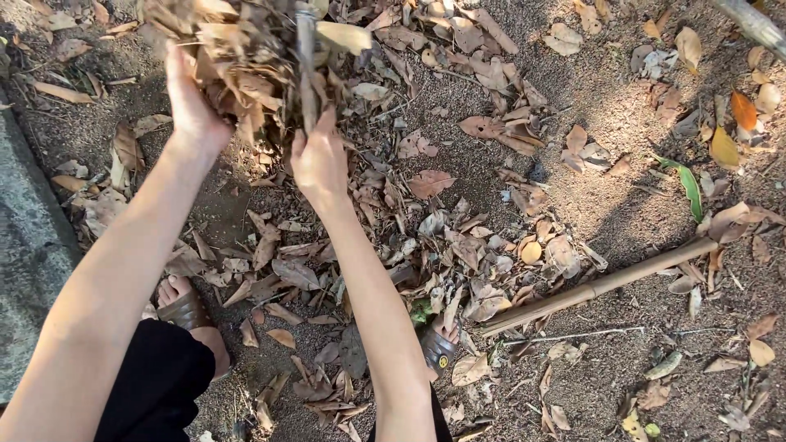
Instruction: The person gathers and cleans dry leaves from the ground using a small stick.
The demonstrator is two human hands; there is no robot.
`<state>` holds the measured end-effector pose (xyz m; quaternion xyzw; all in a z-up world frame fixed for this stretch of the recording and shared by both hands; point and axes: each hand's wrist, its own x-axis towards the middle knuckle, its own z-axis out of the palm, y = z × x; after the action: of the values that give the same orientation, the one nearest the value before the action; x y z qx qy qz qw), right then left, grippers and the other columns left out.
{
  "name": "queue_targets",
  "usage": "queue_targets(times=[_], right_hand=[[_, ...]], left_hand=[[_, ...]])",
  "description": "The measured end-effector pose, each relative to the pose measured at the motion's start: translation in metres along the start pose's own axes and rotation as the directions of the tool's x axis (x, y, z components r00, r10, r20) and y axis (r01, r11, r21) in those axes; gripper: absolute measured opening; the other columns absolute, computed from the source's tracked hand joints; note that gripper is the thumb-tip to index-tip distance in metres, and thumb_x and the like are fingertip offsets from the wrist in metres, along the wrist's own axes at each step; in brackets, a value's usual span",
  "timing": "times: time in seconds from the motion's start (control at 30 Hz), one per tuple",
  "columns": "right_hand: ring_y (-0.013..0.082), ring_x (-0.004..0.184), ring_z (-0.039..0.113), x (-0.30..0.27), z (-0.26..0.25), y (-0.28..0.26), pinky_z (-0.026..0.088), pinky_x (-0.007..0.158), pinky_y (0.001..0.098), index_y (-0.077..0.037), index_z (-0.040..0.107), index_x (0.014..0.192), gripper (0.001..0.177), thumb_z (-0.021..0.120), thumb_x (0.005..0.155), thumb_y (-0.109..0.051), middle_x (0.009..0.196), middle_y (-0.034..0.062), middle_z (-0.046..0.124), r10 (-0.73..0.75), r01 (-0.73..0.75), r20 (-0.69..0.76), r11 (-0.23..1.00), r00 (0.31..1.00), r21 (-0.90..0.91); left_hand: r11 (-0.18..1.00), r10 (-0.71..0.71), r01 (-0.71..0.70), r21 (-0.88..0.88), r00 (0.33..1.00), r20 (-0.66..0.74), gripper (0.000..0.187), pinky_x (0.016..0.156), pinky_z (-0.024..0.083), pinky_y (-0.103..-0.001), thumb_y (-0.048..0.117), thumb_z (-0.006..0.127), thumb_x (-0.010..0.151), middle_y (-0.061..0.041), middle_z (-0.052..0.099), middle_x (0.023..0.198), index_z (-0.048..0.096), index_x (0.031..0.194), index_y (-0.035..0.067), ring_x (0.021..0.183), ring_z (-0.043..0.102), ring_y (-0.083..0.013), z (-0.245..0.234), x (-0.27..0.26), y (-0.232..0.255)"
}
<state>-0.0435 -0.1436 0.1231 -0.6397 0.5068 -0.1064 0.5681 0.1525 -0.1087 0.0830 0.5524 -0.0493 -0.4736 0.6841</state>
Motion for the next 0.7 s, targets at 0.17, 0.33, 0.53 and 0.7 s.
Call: queue_targets(times=[0.17,0.33,0.53,0.7], right_hand=[[0.0122,0.037,0.055,0.003,-0.031,0.017,0.046,0.026,0.0206,-0.004,0.003,0.155,0.069,0.046,0.102,-0.013,0.1,0.025,0.048,-0.2,0.119,-0.173,0.913,0.964,-0.39],[0.0205,0.043,0.058,0.003,-0.059,0.062,0.048,0.033,0.0292,0.001,0.017,0.152,0.056,0.044,0.105,-0.017,0.067,0.0163,0.067,-0.028,-0.046,-0.182,0.921,0.983,-0.388],[0.0192,0.051,0.066,0.002,-0.101,0.153,0.057,0.042,0.0291,0.006,0.046,0.121,0.027,0.05,0.103,-0.013,0.077,0.0144,0.068,0.102,-0.129,-0.426,0.991,0.899,-0.035],[0.0155,0.041,0.053,-0.01,-0.138,0.208,0.052,0.037,0.0286,-0.005,0.044,0.117,0.02,0.049,0.099,-0.011,0.065,0.0072,0.056,0.533,-0.225,-0.418,0.774,0.736,0.591]], left_hand=[[0.996,-0.086,0.089,0.009,0.985,-0.152,0.103,0.116,0.019,-0.072,0.075,0.051,0.079,-0.016,0.018,0.158,0.006,0.156,0.021,0.147,0.024,-0.0391,-0.005,0.001,0.018],[0.921,-0.042,0.131,0.366,0.97,-0.241,0.097,0.116,0.021,-0.068,0.064,0.051,0.085,-0.02,0.015,0.161,0.004,0.156,0.018,0.15,0.022,-0.0385,-0.007,-0.009,-0.03],[0.292,0.041,-0.023,0.956,0.999,0.012,0.127,0.121,0.015,-0.062,0.065,0.069,0.082,-0.023,-0.019,0.165,-0.017,0.159,0.011,0.153,-0.007,-0.0405,-0.005,-0.105,-0.098],[0.105,-0.014,-0.29,0.951,0.956,0.293,0.152,0.118,0.007,-0.068,0.077,0.077,0.056,-0.023,-0.019,0.163,-0.019,0.156,0.014,0.151,-0.012,-0.0443,-0.04,-0.131,-0.179]])
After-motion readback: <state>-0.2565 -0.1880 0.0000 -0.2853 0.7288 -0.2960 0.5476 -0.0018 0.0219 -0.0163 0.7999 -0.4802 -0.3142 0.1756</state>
